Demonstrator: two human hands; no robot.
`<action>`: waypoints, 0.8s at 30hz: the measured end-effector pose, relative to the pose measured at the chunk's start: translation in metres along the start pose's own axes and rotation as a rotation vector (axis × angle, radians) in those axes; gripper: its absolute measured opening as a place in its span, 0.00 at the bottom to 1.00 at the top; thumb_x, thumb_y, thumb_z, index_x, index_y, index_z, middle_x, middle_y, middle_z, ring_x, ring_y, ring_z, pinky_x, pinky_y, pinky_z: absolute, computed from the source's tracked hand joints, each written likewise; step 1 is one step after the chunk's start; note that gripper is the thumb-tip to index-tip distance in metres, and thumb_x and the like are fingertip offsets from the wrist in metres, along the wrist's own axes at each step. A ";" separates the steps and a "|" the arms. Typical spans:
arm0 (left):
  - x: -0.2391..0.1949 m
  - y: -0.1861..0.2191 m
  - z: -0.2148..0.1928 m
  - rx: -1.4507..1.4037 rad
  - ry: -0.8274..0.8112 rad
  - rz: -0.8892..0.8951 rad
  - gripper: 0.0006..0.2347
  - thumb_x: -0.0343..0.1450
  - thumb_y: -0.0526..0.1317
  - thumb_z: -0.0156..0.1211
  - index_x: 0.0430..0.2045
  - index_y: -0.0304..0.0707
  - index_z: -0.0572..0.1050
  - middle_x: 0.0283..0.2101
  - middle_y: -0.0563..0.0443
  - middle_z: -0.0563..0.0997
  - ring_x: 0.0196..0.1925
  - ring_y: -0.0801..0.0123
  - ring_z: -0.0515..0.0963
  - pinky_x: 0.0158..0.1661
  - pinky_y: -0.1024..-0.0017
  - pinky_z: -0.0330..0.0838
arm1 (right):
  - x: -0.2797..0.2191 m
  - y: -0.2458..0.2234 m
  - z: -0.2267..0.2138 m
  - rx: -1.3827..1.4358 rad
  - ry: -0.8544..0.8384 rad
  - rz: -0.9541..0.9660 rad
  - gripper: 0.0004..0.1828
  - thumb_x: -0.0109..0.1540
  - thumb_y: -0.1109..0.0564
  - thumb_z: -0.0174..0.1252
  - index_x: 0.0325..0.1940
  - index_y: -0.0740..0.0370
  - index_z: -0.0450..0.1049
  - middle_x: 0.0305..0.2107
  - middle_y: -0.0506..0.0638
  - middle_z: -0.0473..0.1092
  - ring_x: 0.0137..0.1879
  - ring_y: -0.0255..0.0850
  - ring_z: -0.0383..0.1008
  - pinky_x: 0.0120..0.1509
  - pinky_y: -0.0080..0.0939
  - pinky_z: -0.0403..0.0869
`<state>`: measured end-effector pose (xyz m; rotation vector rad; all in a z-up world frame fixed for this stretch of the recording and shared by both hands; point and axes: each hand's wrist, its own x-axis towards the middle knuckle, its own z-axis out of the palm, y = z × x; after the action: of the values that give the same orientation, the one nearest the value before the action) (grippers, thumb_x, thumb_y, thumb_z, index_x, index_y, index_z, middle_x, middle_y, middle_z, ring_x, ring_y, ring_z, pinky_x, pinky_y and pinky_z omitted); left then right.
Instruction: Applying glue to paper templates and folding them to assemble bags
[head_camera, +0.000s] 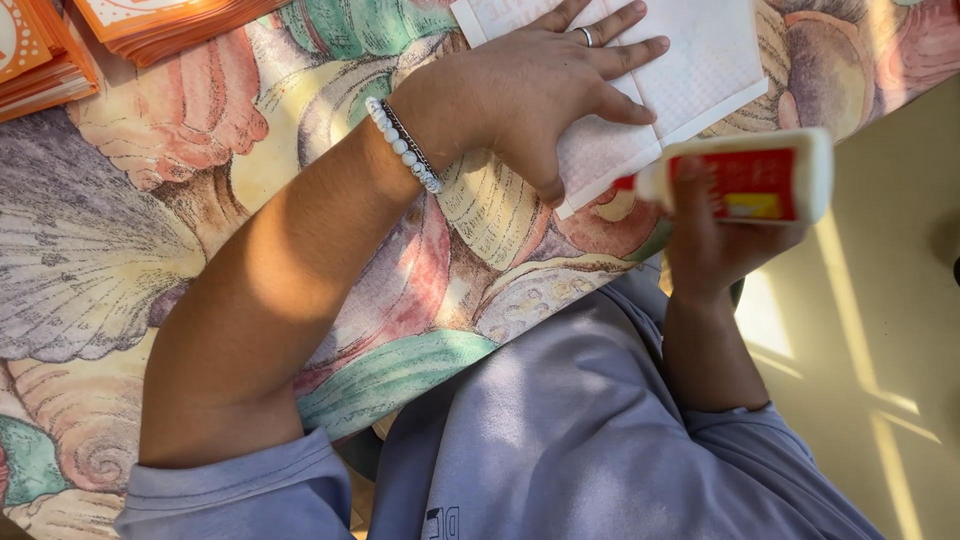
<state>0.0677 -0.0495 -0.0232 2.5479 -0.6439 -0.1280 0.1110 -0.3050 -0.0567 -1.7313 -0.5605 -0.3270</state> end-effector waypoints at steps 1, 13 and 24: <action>0.000 -0.001 0.000 0.005 0.003 0.003 0.49 0.44 0.57 0.75 0.67 0.55 0.69 0.76 0.36 0.48 0.77 0.44 0.39 0.67 0.36 0.33 | 0.012 -0.005 0.000 -0.019 0.019 -0.026 0.25 0.60 0.69 0.74 0.59 0.73 0.72 0.45 0.62 0.76 0.49 0.48 0.80 0.51 0.48 0.84; -0.002 0.001 0.000 0.003 0.009 -0.001 0.48 0.45 0.56 0.75 0.68 0.55 0.68 0.77 0.36 0.48 0.77 0.44 0.39 0.67 0.36 0.31 | -0.007 0.002 0.001 0.021 -0.045 -0.041 0.28 0.62 0.64 0.75 0.58 0.71 0.65 0.46 0.60 0.70 0.49 0.46 0.72 0.52 0.48 0.79; -0.002 0.000 0.000 0.001 0.013 0.002 0.48 0.45 0.57 0.74 0.67 0.54 0.69 0.77 0.37 0.48 0.77 0.44 0.38 0.67 0.36 0.31 | 0.015 -0.013 0.006 0.081 -0.029 0.014 0.24 0.65 0.69 0.67 0.65 0.74 0.70 0.44 0.63 0.75 0.45 0.47 0.77 0.49 0.45 0.81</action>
<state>0.0653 -0.0490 -0.0235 2.5470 -0.6413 -0.1100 0.1166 -0.2942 -0.0400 -1.6630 -0.5753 -0.2660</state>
